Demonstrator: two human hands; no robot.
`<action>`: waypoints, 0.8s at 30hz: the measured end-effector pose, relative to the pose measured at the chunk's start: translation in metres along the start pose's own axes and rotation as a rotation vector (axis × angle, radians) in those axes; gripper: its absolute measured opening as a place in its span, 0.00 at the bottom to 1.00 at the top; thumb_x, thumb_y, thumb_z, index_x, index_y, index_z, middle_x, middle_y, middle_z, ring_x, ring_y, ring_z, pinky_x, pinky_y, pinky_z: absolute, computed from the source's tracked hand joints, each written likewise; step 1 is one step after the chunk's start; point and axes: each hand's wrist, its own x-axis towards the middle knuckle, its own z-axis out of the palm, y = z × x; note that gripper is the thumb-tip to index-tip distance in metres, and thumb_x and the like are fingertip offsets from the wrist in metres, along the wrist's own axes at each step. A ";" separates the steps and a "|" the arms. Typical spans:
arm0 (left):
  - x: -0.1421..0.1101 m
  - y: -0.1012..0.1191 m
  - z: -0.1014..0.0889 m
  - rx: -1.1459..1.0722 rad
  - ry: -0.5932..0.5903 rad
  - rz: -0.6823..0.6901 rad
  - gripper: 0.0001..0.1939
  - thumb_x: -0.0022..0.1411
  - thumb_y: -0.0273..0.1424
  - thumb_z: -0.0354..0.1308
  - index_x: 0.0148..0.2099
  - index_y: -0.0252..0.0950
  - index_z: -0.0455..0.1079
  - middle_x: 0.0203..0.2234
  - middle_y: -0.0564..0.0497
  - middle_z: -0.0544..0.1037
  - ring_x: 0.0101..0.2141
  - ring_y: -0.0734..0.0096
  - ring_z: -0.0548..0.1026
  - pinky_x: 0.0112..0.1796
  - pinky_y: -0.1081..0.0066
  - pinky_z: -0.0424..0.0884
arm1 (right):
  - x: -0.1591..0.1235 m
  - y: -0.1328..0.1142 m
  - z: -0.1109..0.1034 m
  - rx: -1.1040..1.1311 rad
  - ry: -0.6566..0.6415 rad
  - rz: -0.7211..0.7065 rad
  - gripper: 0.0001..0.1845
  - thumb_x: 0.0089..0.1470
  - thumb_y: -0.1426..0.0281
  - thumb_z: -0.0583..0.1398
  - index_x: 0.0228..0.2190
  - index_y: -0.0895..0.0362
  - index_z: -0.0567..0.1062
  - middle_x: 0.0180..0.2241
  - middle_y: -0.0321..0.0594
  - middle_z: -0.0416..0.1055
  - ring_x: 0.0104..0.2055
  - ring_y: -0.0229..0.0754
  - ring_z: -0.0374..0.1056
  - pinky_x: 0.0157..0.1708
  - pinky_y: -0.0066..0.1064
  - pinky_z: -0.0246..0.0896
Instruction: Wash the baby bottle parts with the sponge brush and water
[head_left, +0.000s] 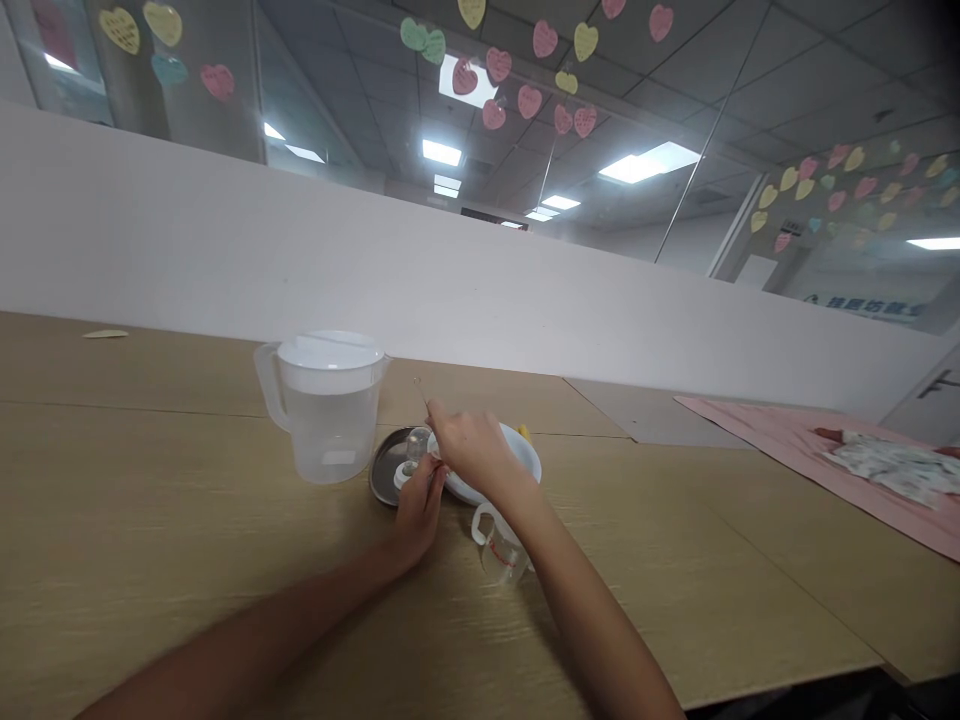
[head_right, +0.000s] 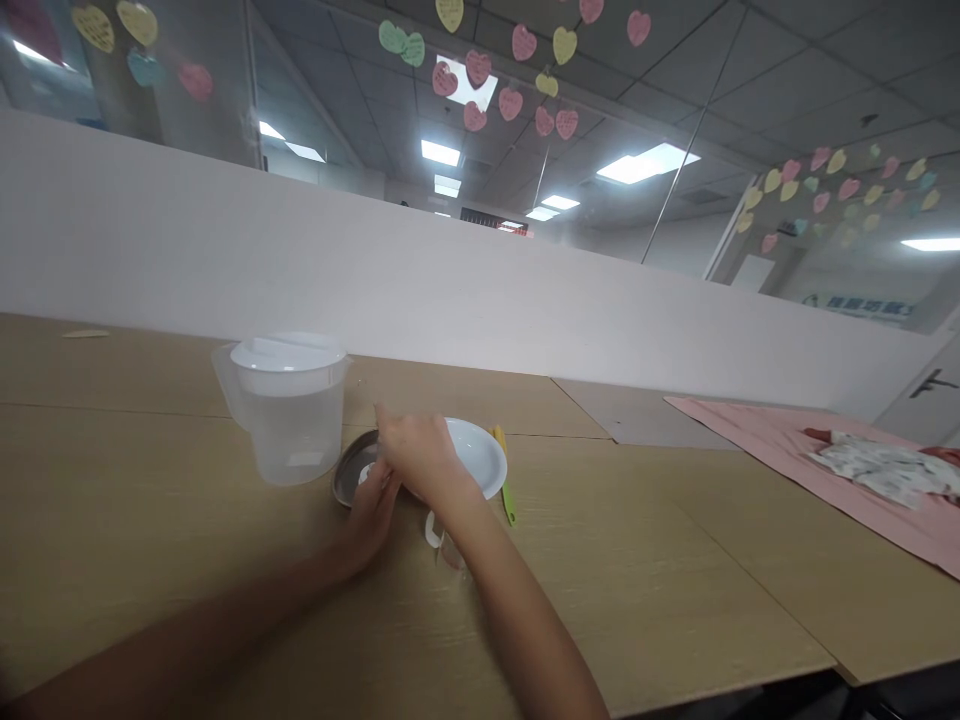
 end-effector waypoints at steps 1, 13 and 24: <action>0.000 0.000 0.000 0.005 -0.003 0.005 0.13 0.65 0.36 0.40 0.40 0.39 0.64 0.35 0.48 0.75 0.37 0.61 0.72 0.39 0.63 0.67 | 0.001 0.000 0.001 0.006 0.002 0.005 0.12 0.63 0.69 0.44 0.45 0.58 0.61 0.30 0.46 0.74 0.31 0.44 0.72 0.30 0.29 0.60; -0.001 -0.003 0.000 0.007 -0.025 0.053 0.13 0.66 0.36 0.40 0.41 0.38 0.65 0.36 0.50 0.75 0.39 0.65 0.72 0.41 0.67 0.66 | 0.007 0.005 0.009 0.105 0.036 0.089 0.18 0.65 0.64 0.40 0.44 0.57 0.64 0.29 0.44 0.74 0.32 0.42 0.71 0.29 0.26 0.54; -0.001 0.005 -0.001 -0.100 -0.048 0.034 0.15 0.65 0.36 0.41 0.47 0.38 0.64 0.42 0.47 0.75 0.43 0.63 0.71 0.45 0.64 0.66 | -0.003 0.017 -0.004 0.372 -0.015 -0.029 0.12 0.61 0.65 0.51 0.35 0.55 0.72 0.28 0.37 0.74 0.30 0.35 0.67 0.29 0.23 0.49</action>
